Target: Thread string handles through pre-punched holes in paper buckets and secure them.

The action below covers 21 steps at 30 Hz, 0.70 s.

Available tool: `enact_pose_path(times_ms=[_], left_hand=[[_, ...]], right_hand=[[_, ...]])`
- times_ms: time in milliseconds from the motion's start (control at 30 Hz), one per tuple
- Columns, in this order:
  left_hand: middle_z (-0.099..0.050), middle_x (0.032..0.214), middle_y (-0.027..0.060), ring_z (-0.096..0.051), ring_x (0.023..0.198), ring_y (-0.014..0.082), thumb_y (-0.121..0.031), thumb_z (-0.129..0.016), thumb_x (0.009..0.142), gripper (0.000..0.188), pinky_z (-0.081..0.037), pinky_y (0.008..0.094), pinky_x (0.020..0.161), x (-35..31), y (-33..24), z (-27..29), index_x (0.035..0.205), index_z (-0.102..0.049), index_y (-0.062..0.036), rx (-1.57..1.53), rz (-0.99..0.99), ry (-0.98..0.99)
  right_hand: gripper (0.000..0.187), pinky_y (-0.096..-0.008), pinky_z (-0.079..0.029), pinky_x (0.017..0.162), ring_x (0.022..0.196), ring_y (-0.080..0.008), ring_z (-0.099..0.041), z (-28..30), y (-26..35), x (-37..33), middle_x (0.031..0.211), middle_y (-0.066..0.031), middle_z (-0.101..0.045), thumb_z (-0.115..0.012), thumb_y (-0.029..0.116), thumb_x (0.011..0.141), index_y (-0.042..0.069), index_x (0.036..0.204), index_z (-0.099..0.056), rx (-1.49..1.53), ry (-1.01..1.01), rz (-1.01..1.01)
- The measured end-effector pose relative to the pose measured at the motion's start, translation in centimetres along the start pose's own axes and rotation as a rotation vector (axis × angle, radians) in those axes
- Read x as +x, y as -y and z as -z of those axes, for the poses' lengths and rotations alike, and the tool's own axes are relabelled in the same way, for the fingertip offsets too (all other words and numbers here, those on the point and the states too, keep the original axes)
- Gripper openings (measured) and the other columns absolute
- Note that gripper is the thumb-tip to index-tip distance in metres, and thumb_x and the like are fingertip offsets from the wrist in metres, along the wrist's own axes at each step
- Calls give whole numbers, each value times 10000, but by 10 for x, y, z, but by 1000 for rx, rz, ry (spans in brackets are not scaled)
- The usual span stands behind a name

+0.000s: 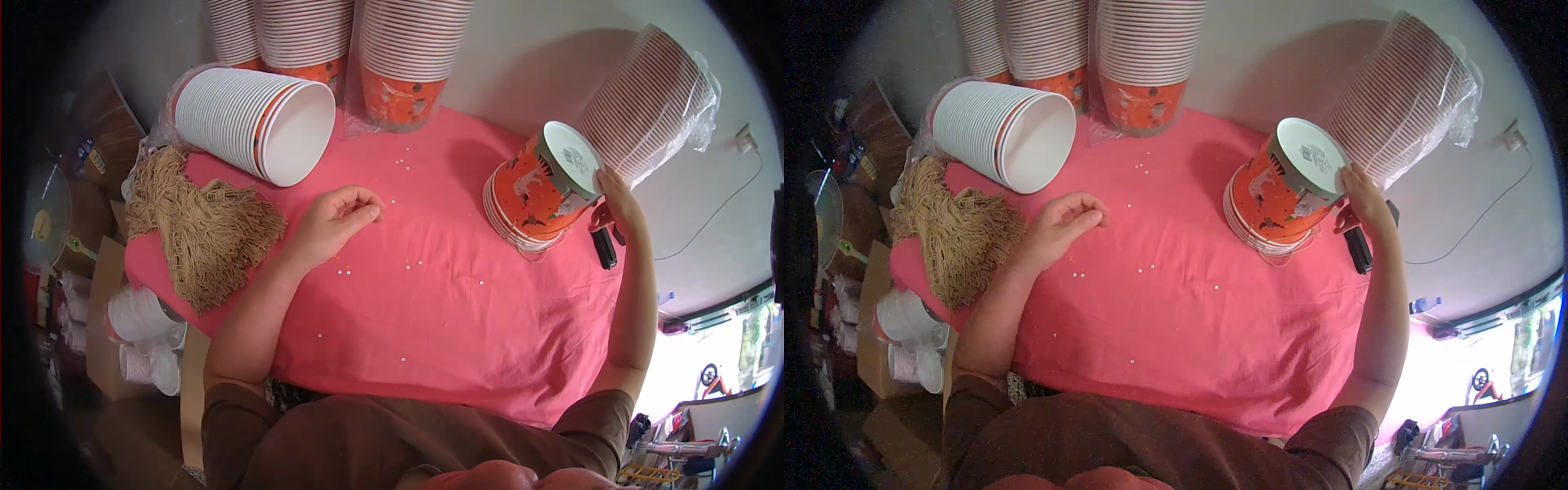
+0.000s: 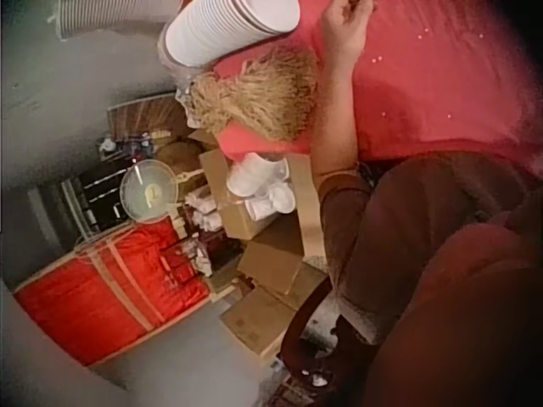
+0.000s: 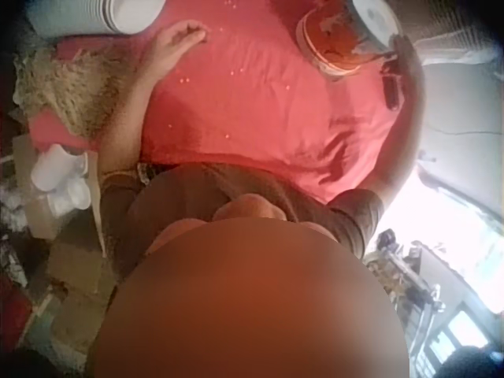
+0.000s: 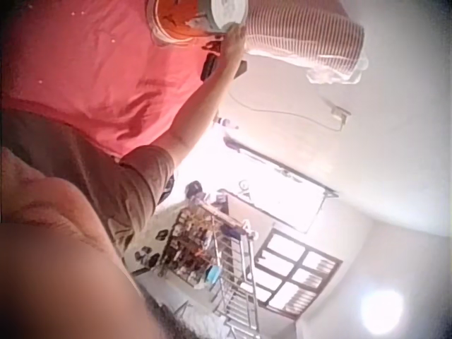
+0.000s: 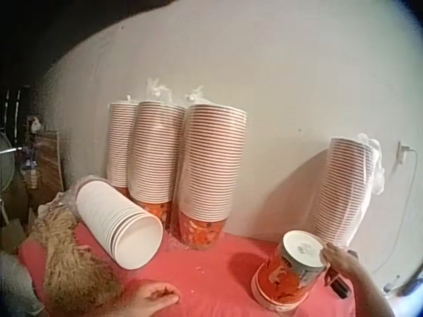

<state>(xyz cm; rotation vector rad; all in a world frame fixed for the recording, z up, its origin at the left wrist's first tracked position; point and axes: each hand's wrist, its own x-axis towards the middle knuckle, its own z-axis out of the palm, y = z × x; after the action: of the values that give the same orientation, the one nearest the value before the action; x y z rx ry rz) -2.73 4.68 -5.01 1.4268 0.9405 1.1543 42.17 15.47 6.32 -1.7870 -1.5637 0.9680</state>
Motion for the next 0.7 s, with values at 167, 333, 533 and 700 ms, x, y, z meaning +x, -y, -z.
enact_pose_path(times_ms=[167, 333, 533, 700], left_hand=[[-644, 976, 14, -607, 934, 80, -87, -584, 978, 139, -496, 241, 856, 1, 1, -1, 1059, -632, 16, 11, 8, 8], [-642, 974, 7, -601, 931, 73, -89, -586, 979, 137, -495, 237, 852, 2, -1, -2, 1050, -635, 17, 15, 15, 6], [-652, 987, 21, -609, 939, 100, -84, -578, 973, 129, -486, 255, 850, 0, -1, 1, 1057, -628, 1, -5, -7, 2], [-627, 920, -2, -572, 834, 60, -76, -596, 961, 119, -471, 223, 739, -4, -21, 14, 1048, -633, -5, 110, -102, -213]], right_hand=[[343, -352, -512, 342, 397, -226, -539, 1, 1, 4, 727, -119, -515, -379, 416, 1007, 88, 1094, -429, -110, -10, -34], [409, -380, -482, 321, 387, -251, -518, 1, 4, 7, 638, -123, -481, -326, 419, 1001, 50, 1123, -453, -220, -40, -24], [428, -479, -524, 678, 736, -399, -664, 7, -13, 13, 821, -246, -660, -368, 419, 983, 44, 1013, -574, -744, -322, 305], [252, -500, -507, 658, 792, -397, -661, -29, 34, -35, 895, -175, -683, -543, 309, 948, 62, 966, -588, -1047, -654, 530]])
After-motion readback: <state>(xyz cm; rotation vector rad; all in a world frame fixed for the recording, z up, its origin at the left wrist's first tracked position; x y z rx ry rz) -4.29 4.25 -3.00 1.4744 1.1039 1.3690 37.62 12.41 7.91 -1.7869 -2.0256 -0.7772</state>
